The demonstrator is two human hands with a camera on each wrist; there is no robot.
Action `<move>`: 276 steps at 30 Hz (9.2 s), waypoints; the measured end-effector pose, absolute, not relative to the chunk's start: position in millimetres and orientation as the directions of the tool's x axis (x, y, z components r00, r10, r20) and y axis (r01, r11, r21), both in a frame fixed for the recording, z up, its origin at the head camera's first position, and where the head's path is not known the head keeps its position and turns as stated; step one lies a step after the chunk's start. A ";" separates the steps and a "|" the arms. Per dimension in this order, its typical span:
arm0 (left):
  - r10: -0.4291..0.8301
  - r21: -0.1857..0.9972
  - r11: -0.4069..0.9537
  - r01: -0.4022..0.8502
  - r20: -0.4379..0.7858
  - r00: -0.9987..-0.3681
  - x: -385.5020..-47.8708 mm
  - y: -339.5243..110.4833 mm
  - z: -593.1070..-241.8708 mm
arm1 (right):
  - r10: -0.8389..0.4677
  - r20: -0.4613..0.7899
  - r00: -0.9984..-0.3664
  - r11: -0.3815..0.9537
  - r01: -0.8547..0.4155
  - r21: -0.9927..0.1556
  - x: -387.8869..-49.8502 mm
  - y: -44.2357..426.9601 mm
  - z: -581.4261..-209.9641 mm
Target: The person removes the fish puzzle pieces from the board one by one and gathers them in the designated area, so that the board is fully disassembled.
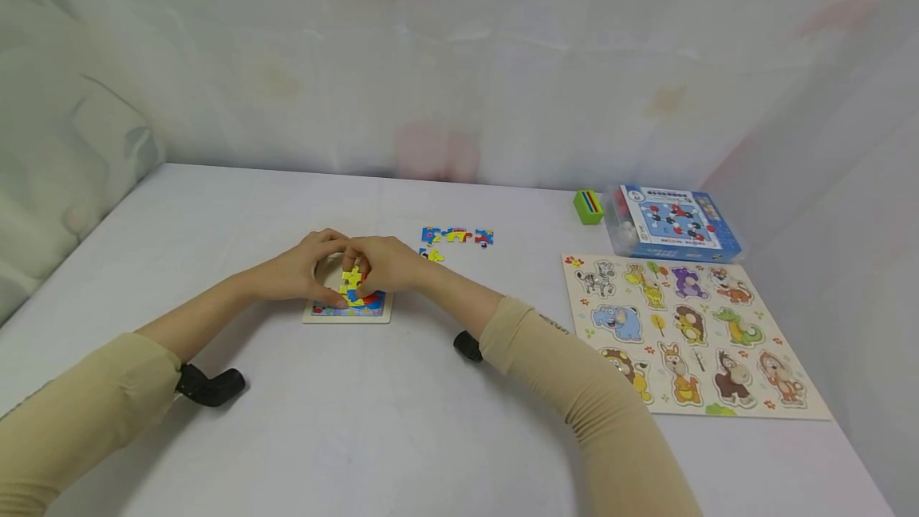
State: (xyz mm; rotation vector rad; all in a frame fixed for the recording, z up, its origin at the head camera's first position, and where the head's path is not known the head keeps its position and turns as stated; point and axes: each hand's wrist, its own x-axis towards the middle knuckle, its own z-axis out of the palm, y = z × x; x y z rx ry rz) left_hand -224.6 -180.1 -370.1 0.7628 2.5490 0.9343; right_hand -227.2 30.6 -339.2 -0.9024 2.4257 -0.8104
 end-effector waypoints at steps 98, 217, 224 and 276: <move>0.556 0.635 0.672 0.381 -0.092 -0.826 -223.1 -178.6 -370.3 | -0.380 -0.394 -0.837 0.778 -0.059 -0.626 -283.3 152.3 -327.9; 0.552 0.605 0.679 0.416 -0.048 -0.832 -218.5 -156.6 -371.8 | -0.676 -0.240 -0.697 0.661 -0.429 -0.615 -230.5 53.9 -336.5; 0.551 0.605 0.680 0.414 -0.050 -0.833 -218.6 -156.8 -371.4 | -0.674 -0.242 -0.698 0.661 -0.424 -0.619 -230.8 53.7 -336.5; 0.562 0.593 0.676 0.438 -0.031 -0.826 -221.2 -157.8 -373.7 | -0.712 -0.148 -0.686 0.584 -0.462 -0.667 -231.3 55.0 -330.3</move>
